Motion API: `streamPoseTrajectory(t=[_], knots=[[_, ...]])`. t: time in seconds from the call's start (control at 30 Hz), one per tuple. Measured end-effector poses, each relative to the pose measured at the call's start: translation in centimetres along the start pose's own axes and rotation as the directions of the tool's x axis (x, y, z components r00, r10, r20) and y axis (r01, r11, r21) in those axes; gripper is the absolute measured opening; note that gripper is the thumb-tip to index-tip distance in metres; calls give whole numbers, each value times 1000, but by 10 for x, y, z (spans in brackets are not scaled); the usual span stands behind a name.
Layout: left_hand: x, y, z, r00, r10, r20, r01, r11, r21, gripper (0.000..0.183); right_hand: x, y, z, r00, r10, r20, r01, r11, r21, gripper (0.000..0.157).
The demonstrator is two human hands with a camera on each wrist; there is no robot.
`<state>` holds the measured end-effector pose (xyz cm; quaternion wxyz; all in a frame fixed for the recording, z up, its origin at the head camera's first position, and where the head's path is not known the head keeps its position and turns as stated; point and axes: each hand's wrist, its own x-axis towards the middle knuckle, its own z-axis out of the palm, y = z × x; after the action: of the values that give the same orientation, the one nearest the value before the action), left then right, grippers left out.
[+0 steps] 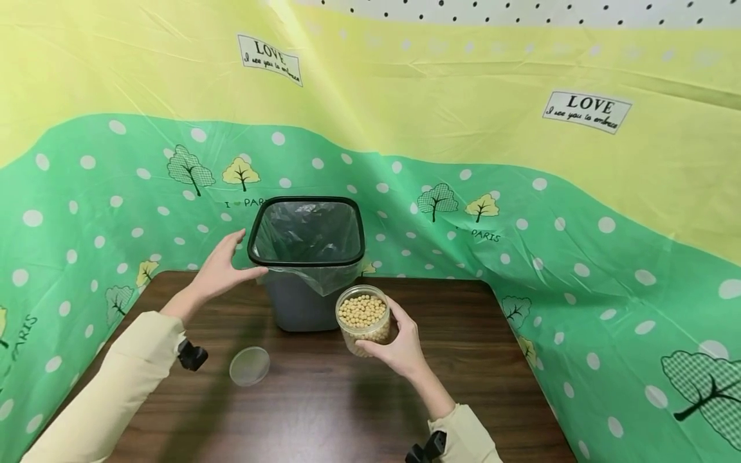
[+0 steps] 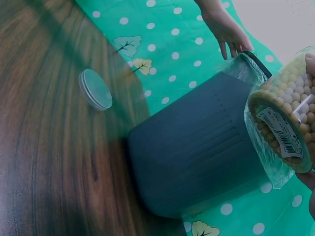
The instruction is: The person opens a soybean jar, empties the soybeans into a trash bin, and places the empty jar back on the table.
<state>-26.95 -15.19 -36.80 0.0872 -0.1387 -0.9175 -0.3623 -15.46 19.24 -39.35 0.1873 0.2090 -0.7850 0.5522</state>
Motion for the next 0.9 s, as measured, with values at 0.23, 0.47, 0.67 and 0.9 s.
streamPoseTrajectory(t=[0.23,0.47,0.67,0.9], knots=[[9,3,2,997,-66,29,66,998,-6,102,7,-4,0,1000,-2,10,2,1000,-30,77],[11,3,4,997,-75,22,75,997,4,101,19,-14,-5,999,-26,-20,24,997,-77,80],[12,4,5,996,-87,22,87,996,-18,102,37,-10,-10,995,-84,-49,76,988,-135,83],[13,5,6,994,-100,39,101,994,-40,103,63,10,-18,992,-98,-76,78,969,-234,88]])
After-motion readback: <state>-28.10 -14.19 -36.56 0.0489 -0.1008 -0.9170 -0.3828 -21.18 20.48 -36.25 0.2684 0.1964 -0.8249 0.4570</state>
